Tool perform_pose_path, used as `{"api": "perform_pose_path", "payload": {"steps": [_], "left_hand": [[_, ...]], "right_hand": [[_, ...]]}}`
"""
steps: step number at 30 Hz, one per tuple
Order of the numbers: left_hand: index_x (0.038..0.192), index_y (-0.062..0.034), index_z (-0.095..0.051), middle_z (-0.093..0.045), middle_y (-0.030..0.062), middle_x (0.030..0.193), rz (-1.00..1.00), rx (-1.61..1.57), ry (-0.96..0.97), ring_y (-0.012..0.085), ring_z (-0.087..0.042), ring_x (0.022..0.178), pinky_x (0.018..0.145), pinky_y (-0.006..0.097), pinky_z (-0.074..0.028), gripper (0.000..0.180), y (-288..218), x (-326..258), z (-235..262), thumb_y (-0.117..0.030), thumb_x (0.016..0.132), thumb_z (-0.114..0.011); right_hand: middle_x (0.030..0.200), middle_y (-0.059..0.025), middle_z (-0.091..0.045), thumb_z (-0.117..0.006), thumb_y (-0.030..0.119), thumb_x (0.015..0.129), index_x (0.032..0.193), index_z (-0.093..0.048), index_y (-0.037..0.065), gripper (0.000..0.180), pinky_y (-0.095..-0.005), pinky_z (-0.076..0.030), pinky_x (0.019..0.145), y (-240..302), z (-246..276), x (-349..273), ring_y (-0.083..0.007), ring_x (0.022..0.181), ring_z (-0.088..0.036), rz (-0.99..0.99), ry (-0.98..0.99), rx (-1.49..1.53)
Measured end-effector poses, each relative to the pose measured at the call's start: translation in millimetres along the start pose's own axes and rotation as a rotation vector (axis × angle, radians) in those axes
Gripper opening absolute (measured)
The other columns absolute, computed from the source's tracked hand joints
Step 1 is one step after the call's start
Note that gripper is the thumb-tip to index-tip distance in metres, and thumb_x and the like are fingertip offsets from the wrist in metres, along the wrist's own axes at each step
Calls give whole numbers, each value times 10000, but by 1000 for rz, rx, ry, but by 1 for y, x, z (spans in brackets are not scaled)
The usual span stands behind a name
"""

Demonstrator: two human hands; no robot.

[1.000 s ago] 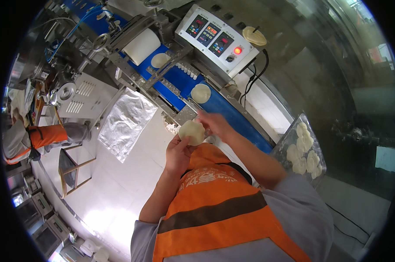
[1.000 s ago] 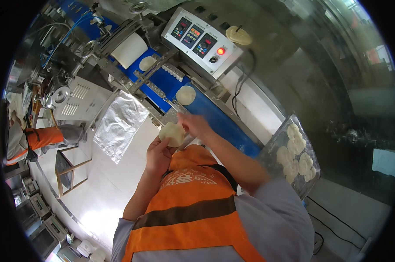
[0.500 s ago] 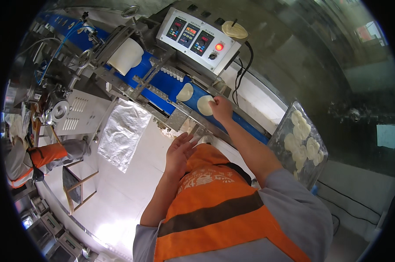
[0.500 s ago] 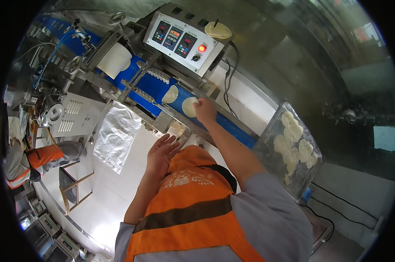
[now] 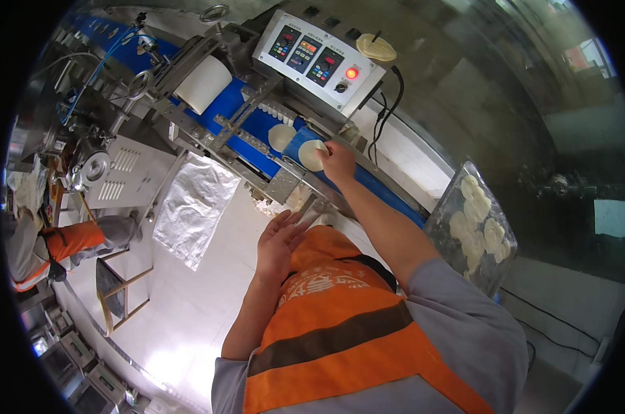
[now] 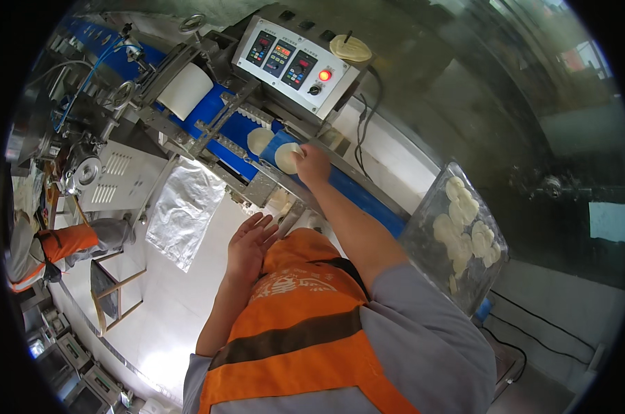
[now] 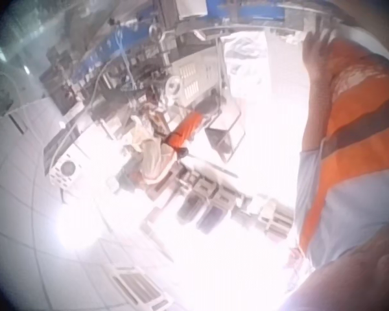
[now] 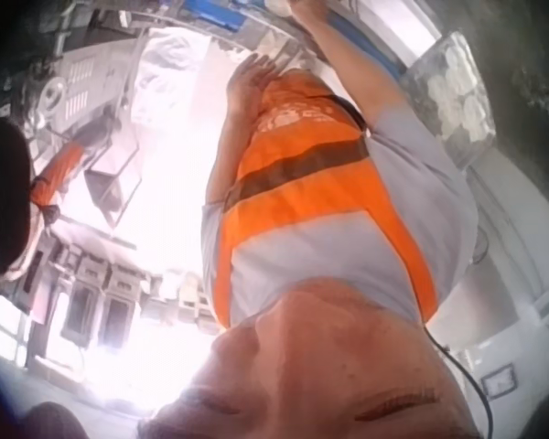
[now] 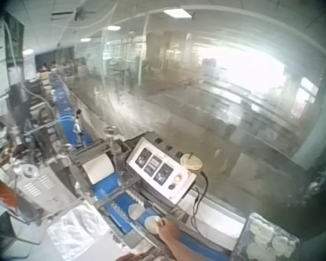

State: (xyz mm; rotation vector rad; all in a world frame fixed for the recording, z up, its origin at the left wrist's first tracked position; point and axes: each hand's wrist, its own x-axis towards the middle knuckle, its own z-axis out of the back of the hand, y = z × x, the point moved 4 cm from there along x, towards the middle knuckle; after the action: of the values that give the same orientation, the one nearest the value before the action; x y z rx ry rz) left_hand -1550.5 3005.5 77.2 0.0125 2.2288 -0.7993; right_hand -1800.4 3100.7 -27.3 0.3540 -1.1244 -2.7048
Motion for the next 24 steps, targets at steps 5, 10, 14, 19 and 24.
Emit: {"api": "perform_pose_path", "payload": {"steps": [5, 10, 14, 19, 24], "left_hand": [[1472, 25, -361, -481, 217, 1457, -27, 11, 52, 364, -542, 1268, 1063, 453, -447, 532, 5, 3, 9, -124, 983, -511], [1483, -41, -384, -485, 136, 1474, 117, 115, 116, 287, -526, 1292, 1071, 411, -431, 513, 9, 10, 9, -131, 986, -473], [1448, -15, -402, -521, 153, 1419, 251, 195, 198, 284, -582, 1218, 995, 399, -499, 496, 31, 17, -8, -97, 975, -524], [1439, -2, -409, -527, 162, 1406, 366, 328, 253, 281, -583, 1216, 991, 400, -497, 485, 66, 13, -37, -100, 978, -524], [1442, -3, -413, -547, 157, 1393, 370, 401, 268, 279, -582, 1219, 1007, 402, -481, 488, 97, 7, -78, -118, 982, -528]], "right_hand": [[1079, -120, -663, -786, 276, 823, 1208, -639, 122, 440, -415, -524, 838, 9, 20, -40, -296, 973, -646, 153, -335, -33], [884, -107, -705, -767, 263, 840, 982, -710, 72, 245, -388, -544, 718, -1, 90, -109, -264, 799, -685, 44, -164, 157], [826, -123, -724, -737, 293, 869, 925, -725, 57, 242, -379, -545, 685, -63, 161, -178, -274, 745, -700, -127, -512, 262], [845, -109, -730, -720, 327, 884, 971, -734, 54, 287, -352, -543, 692, -168, 250, -244, -240, 757, -698, -456, -709, 155], [800, -63, -731, -726, 314, 873, 1007, -741, 39, 307, -314, -532, 602, -342, 341, -287, -149, 627, -670, -716, -907, 97]]}}
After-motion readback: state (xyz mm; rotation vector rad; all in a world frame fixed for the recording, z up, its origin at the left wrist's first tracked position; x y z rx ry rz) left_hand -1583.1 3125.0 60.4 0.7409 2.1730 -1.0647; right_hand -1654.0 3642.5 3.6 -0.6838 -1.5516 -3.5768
